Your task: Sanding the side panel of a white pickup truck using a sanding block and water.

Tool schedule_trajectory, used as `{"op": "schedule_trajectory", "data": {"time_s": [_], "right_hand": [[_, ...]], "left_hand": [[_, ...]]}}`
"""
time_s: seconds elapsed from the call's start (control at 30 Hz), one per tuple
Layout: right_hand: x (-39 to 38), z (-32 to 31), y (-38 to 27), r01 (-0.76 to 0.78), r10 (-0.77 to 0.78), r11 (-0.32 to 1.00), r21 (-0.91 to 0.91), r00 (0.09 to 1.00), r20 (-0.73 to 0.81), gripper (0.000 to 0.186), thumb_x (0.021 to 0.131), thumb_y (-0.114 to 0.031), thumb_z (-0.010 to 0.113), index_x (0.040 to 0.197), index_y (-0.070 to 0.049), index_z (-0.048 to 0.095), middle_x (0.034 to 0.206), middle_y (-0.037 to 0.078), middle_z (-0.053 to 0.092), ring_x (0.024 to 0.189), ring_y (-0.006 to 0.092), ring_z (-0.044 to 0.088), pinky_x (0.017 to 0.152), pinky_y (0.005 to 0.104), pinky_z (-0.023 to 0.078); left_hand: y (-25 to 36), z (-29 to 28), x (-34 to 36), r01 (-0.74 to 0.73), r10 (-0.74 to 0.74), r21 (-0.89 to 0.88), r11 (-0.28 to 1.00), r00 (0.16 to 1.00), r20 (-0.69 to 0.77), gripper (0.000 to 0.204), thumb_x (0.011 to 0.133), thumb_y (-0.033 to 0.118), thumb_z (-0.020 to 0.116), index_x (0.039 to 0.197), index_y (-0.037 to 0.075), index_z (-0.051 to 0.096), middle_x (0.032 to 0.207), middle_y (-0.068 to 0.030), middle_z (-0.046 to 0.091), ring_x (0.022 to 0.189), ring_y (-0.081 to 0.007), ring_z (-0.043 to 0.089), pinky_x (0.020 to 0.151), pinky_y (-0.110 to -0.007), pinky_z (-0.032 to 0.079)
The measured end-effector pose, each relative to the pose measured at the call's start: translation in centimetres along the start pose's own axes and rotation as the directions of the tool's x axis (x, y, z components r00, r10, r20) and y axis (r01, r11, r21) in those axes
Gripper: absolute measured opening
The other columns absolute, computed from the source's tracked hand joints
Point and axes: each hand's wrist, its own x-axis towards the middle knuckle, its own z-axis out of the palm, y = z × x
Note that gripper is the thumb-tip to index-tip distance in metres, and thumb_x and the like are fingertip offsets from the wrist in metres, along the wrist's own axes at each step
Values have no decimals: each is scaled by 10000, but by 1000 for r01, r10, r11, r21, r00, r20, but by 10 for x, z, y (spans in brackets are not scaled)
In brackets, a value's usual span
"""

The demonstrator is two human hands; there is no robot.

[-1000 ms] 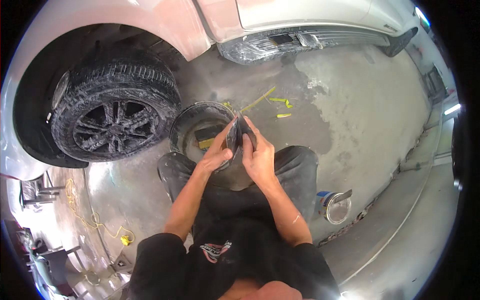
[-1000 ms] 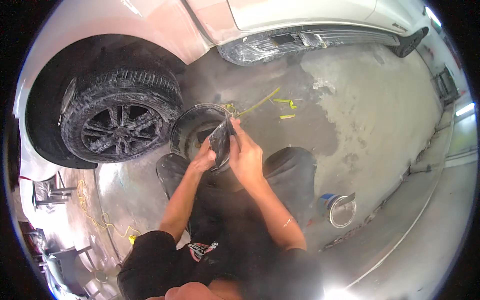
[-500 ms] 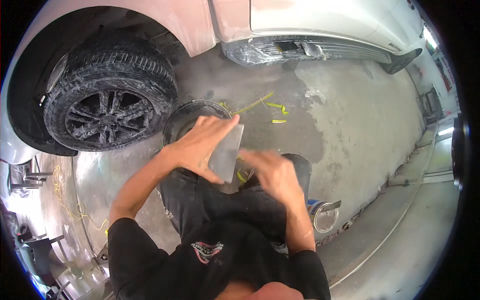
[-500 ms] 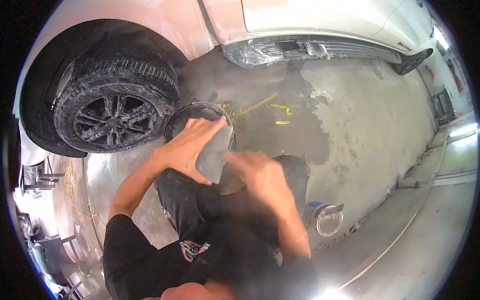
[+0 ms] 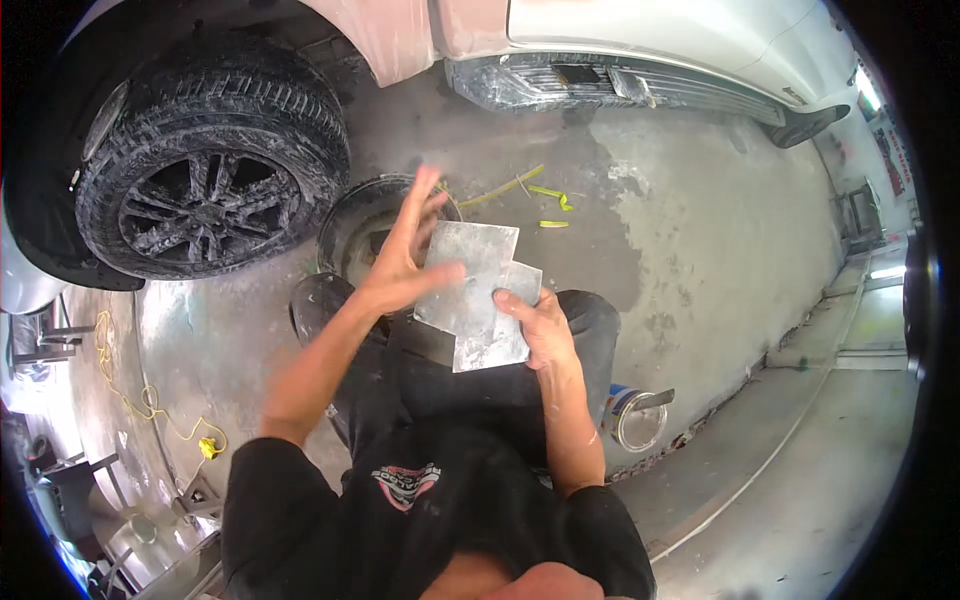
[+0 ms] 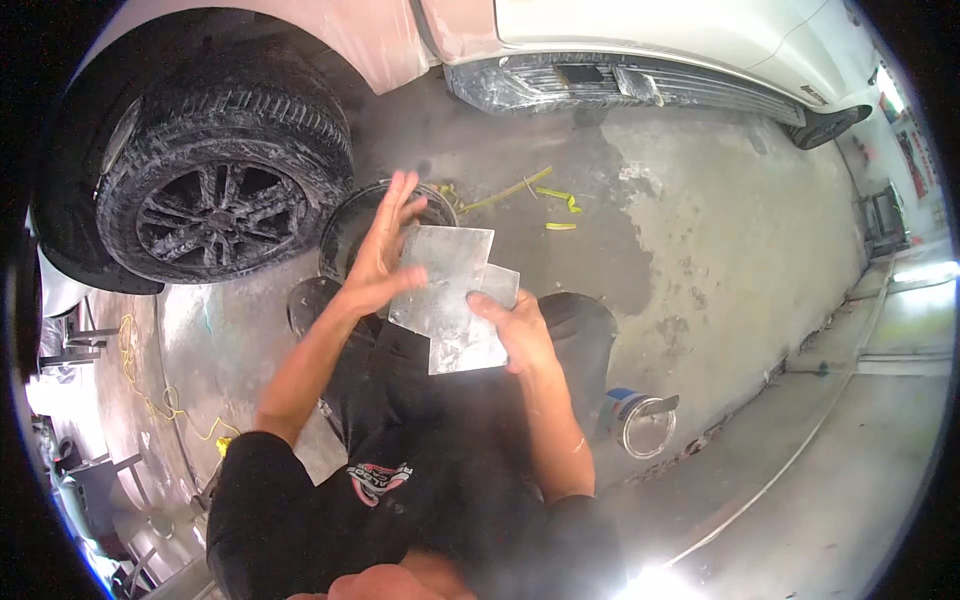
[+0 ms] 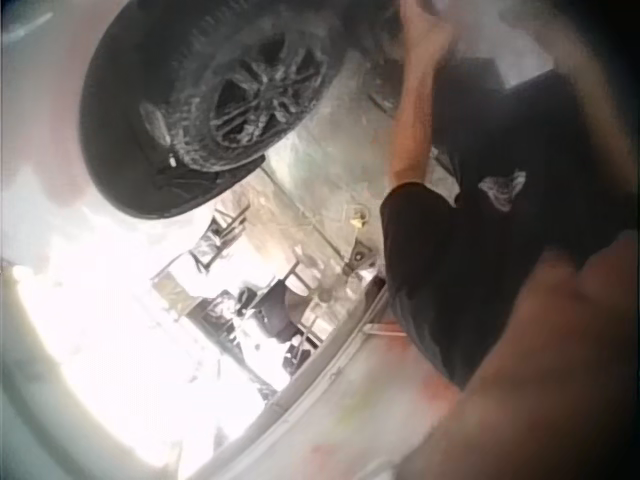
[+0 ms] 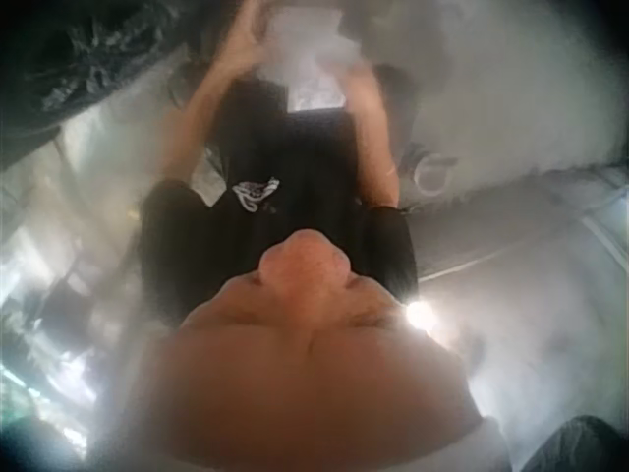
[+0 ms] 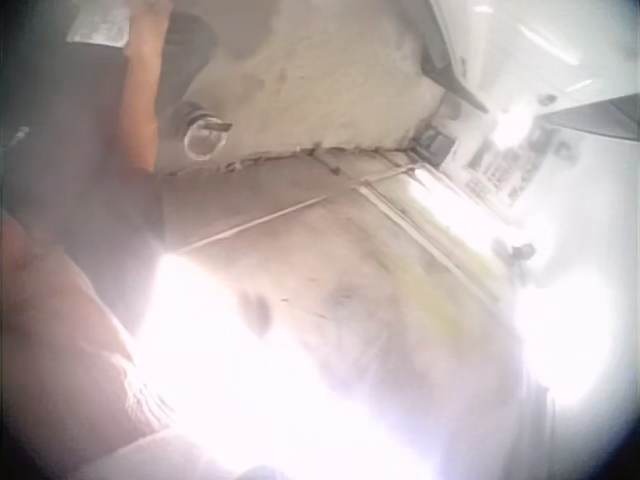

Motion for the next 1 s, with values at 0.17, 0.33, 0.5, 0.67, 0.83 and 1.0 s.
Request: {"op": "schedule_trajectory", "data": {"time_s": [0.17, 0.33, 0.5, 0.67, 0.83, 1.0], "right_hand": [[25, -12, 5, -41, 43, 999, 17, 993, -112, 248, 933, -179, 665, 1071, 28, 678, 941, 79, 720, 798, 155, 673, 711, 321, 536], [-2, -12, -8, 396, -758, 528, -751, 619, -207, 292, 984, -176, 562, 1157, 42, 651, 939, 116, 709, 782, 157, 654, 674, 335, 518], [-19, 27, 25, 588, -741, -376, -716, 274, 613, 476, 786, -39, 684, 1258, -74, 632, 1155, 159, 655, 830, 278, 666, 758, 362, 567], [-10, -19, 22, 303, -855, 13, -953, 497, 146, 528, 843, 15, 655, 1355, -76, 559, 943, 145, 680, 763, 327, 642, 650, 388, 554], [-21, 30, 27, 546, -804, -40, -837, 480, 352, 451, 887, -97, 666, 1330, -94, 583, 977, 132, 665, 850, 311, 660, 698, 387, 555], [-4, 31, 35, 580, -770, 140, -802, 574, 281, 405, 915, -81, 621, 1319, -80, 589, 1003, 174, 660, 872, 347, 660, 756, 426, 536]], "left_hand": [[-47, 26, -25, 520, -673, -745, 419, 728, 130, 674, 981, 426, 573, 1472, 11, 371, 1450, -129, 483, 1296, -292, 503, 1100, -439, 385], [-33, 56, -2, -110, -710, -959, 261, 651, -267, 505, 1026, 355, 492, 1386, 2, 467, 1349, -134, 568, 1231, -292, 553, 1090, -464, 405], [-75, 72, -16, -85, -748, -983, 160, 640, -177, 378, 998, 249, 480, 1281, 8, 550, 1275, -133, 611, 1141, -324, 597, 1018, -461, 450], [-60, 61, -22, -81, -587, -914, 398, 742, -322, 442, 995, 320, 471, 1300, 4, 527, 1282, -141, 605, 1170, -312, 589, 1025, -470, 441], [-29, 68, -8, 30, -218, -892, 452, 973, -77, 549, 1049, 411, 346, 1423, 16, 423, 1352, -156, 547, 1259, -283, 522, 1082, -430, 382], [-65, 74, -7, 11, -258, -811, 585, 950, -173, 744, 1020, 637, 210, 1485, 79, 368, 1447, -70, 500, 1302, -247, 476, 1106, -399, 342]]}}
